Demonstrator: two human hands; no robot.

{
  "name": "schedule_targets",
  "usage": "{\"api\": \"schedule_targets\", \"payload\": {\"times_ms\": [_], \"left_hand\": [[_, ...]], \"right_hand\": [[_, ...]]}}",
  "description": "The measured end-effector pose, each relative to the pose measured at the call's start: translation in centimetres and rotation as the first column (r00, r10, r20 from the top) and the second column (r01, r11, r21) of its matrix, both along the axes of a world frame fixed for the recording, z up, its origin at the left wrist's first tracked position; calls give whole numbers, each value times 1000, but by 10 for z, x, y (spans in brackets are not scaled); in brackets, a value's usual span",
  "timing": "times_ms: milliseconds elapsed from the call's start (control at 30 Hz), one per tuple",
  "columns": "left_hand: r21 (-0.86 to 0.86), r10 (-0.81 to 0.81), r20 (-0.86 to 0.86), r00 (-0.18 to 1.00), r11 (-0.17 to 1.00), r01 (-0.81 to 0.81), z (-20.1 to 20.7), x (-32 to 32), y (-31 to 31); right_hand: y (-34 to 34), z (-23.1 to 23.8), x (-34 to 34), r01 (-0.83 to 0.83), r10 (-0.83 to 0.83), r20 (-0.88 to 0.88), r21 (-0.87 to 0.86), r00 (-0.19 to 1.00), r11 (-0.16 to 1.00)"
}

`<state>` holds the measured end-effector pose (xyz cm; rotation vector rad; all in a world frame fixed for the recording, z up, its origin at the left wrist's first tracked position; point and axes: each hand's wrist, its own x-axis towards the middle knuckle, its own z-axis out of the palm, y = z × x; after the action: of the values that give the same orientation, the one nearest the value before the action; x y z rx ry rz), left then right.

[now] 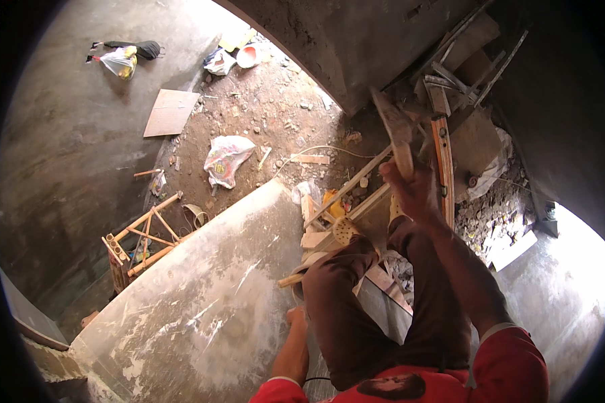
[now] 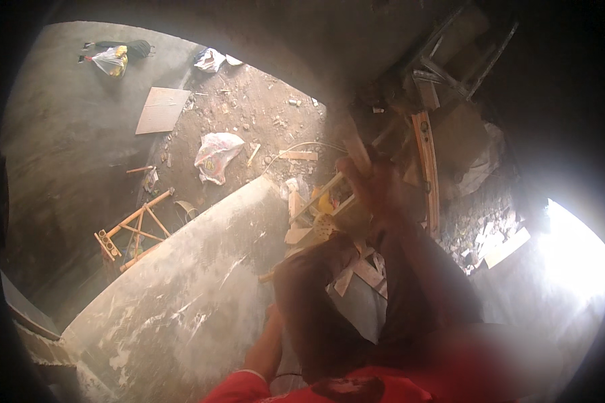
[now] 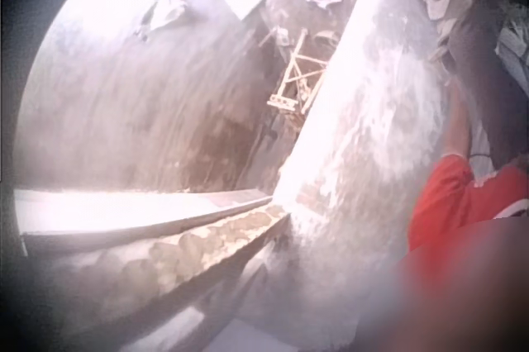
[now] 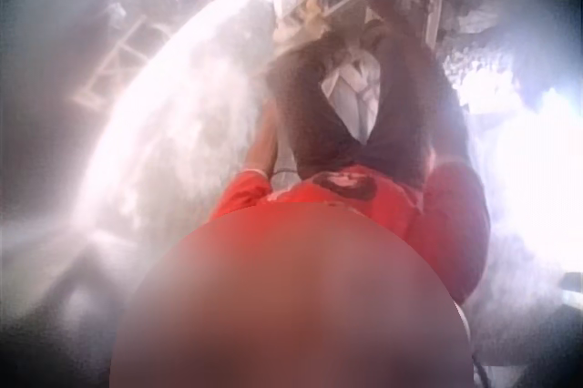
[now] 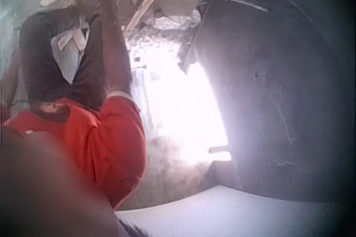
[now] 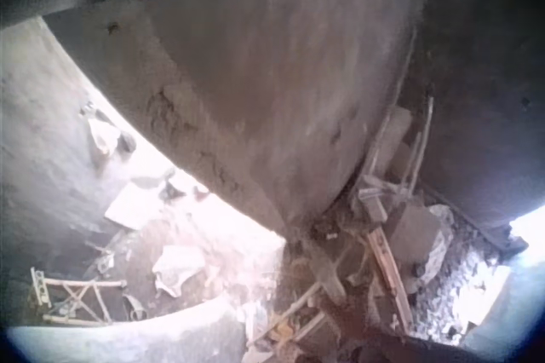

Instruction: The person removes a wooden plank from a wall opening, then applies and smooths plaster around the opening using a trowel. The person works on the edges and corners of the opening to create a smooth finish.

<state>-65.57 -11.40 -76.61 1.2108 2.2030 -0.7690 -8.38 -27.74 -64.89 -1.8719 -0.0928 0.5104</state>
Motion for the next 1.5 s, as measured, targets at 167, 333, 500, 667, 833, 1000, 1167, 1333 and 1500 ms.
{"api": "schedule_targets", "payload": {"times_ms": [167,333,500,667,833,1000,1167,1333,1500], "left_hand": [[632,-491,83,867,699,335,-14,108,58],[723,-701,624,345,686,87,18,335,136],[903,-896,374,-238,410,-125,71,536,121],[905,-976,70,-205,149,-399,93,650,91],[875,-990,56,-133,112,-471,97,669,90],[857,-988,-12,-156,70,-511,125,669,93],[864,-980,52,-194,142,-482,166,667,89],[847,-988,-109,-111,-33,-531,202,666,90],[858,-971,-153,-186,-37,-512,216,661,96]], "right_hand": [[41,-34,-9,34,-38,175,27,984,999],[66,-86,-28,3,1,-31,122,1000,993],[64,-149,-46,-49,49,-9,9,999,999],[61,-206,-38,-94,84,76,134,994,987],[63,-227,-13,-83,87,-18,170,996,982],[74,-222,17,13,-46,104,298,993,955],[90,-200,50,-166,1,242,663,970,730],[89,-143,81,-202,-17,724,214,689,956],[94,-56,86,-223,-232,825,390,515,893]]}}
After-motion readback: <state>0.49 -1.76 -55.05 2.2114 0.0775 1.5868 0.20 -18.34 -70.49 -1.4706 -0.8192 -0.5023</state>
